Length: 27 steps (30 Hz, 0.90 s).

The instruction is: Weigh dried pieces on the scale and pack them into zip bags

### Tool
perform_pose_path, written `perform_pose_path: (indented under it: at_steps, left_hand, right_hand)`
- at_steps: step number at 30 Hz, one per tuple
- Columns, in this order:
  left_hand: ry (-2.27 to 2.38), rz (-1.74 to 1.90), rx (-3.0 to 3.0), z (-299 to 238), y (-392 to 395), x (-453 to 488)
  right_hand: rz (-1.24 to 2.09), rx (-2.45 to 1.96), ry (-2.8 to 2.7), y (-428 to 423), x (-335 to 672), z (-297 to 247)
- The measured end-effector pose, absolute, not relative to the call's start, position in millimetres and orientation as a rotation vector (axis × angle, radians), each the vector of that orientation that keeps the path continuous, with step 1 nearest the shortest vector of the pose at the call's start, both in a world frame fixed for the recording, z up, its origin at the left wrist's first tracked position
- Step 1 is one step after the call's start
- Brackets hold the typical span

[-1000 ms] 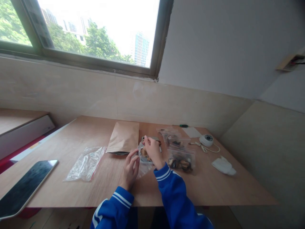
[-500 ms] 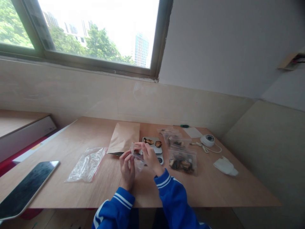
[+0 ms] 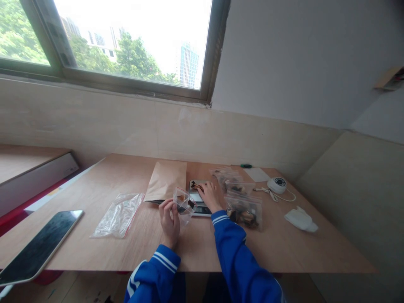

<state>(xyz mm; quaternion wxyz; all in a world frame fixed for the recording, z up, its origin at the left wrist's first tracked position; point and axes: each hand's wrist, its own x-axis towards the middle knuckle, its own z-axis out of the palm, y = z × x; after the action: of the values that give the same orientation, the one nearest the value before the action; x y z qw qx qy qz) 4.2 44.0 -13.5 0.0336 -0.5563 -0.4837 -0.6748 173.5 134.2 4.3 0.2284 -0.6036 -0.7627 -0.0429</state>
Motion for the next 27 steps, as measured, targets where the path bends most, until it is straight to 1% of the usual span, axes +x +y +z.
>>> perform_pose_path:
  at_steps: [8, 12, 16, 19, 22, 24, 27]
  left_hand:
    - [-1.502, -2.072, -1.700, -12.9, 45.0, 3.6]
    - [-1.515, -2.059, -1.708, -14.3, 45.9, 3.6]
    - [-1.557, -2.061, -1.730, -14.8, 46.2, 4.2]
    - [-1.569, -2.069, -1.752, -14.6, 46.1, 4.8]
    - [-1.551, -2.089, -1.762, -14.3, 45.9, 5.0]
    - [-1.545, -2.103, -1.744, -13.9, 46.2, 4.9]
    - [-1.563, -2.130, -1.706, -13.5, 46.8, 4.6]
  right_hand:
    - [-0.257, -1.599, -2.088, 131.0, 174.6, 14.0]
    - [-0.300, -1.591, -2.033, 110.7, 166.8, 49.6]
    - [-0.241, -1.471, -2.225, 83.1, 152.7, 94.9]
    - [-0.166, -1.374, -2.355, 71.5, 143.3, 111.3]
    - [0.008, -1.302, -2.390, 69.4, 136.3, 112.5]
    - [0.174, -1.256, -2.299, 70.4, 131.7, 109.1]
    - [0.401, -1.209, -1.964, 72.5, 122.3, 99.9]
